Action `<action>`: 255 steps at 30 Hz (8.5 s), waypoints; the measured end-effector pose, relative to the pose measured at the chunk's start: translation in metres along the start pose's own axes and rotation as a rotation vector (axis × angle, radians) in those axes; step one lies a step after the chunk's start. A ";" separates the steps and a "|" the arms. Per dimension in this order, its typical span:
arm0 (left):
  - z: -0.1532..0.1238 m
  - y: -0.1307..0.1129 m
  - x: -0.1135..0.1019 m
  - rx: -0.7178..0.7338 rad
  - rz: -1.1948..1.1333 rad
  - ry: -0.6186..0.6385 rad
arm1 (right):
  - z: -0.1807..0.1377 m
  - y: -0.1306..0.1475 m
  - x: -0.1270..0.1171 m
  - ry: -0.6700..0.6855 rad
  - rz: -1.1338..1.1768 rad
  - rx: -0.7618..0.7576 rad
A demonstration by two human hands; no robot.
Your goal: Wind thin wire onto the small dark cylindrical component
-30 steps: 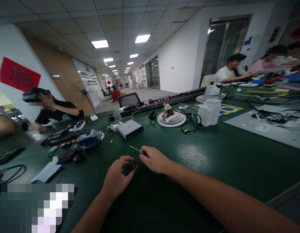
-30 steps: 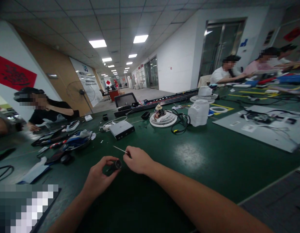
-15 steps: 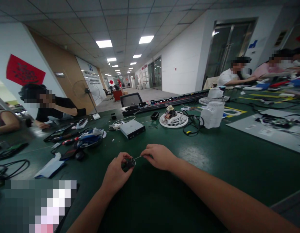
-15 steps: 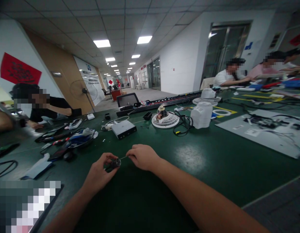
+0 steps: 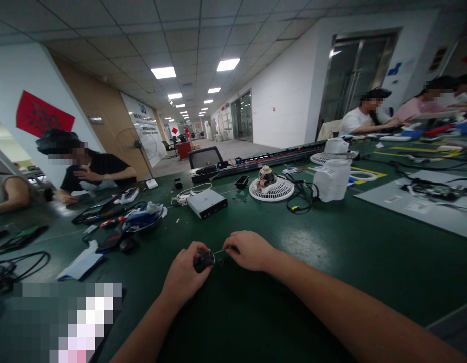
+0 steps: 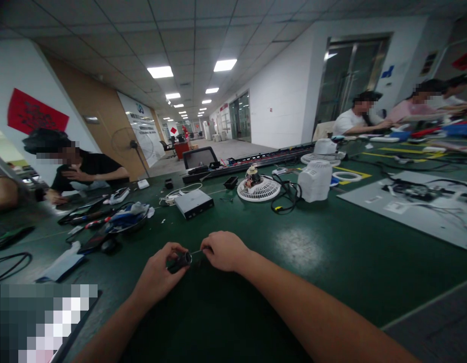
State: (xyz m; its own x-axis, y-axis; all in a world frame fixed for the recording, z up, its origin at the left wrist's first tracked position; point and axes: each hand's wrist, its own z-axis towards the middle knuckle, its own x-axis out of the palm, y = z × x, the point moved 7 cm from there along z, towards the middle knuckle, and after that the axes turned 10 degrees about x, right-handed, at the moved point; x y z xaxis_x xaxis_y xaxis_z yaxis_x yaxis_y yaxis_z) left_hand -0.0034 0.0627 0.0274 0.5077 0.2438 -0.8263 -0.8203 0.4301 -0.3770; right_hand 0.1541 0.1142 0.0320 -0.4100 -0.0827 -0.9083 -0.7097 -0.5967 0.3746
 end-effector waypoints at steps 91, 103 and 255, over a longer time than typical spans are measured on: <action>0.000 -0.014 0.001 0.059 -0.379 -0.110 | 0.012 -0.006 0.047 0.216 0.981 0.283; 0.001 -0.013 -0.001 0.023 -0.330 -0.134 | 0.008 -0.006 0.040 0.148 0.776 0.300; 0.001 0.002 -0.001 0.024 -0.198 -0.138 | -0.002 0.007 -0.009 -0.070 -0.031 -0.092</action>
State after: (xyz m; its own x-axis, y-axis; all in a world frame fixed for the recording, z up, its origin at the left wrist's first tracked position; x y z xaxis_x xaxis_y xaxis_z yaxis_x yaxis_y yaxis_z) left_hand -0.0053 0.0647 0.0274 0.6904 0.2682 -0.6719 -0.6955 0.5016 -0.5145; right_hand 0.1532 0.1093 0.0424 -0.4299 -0.0096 -0.9028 -0.6679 -0.6694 0.3251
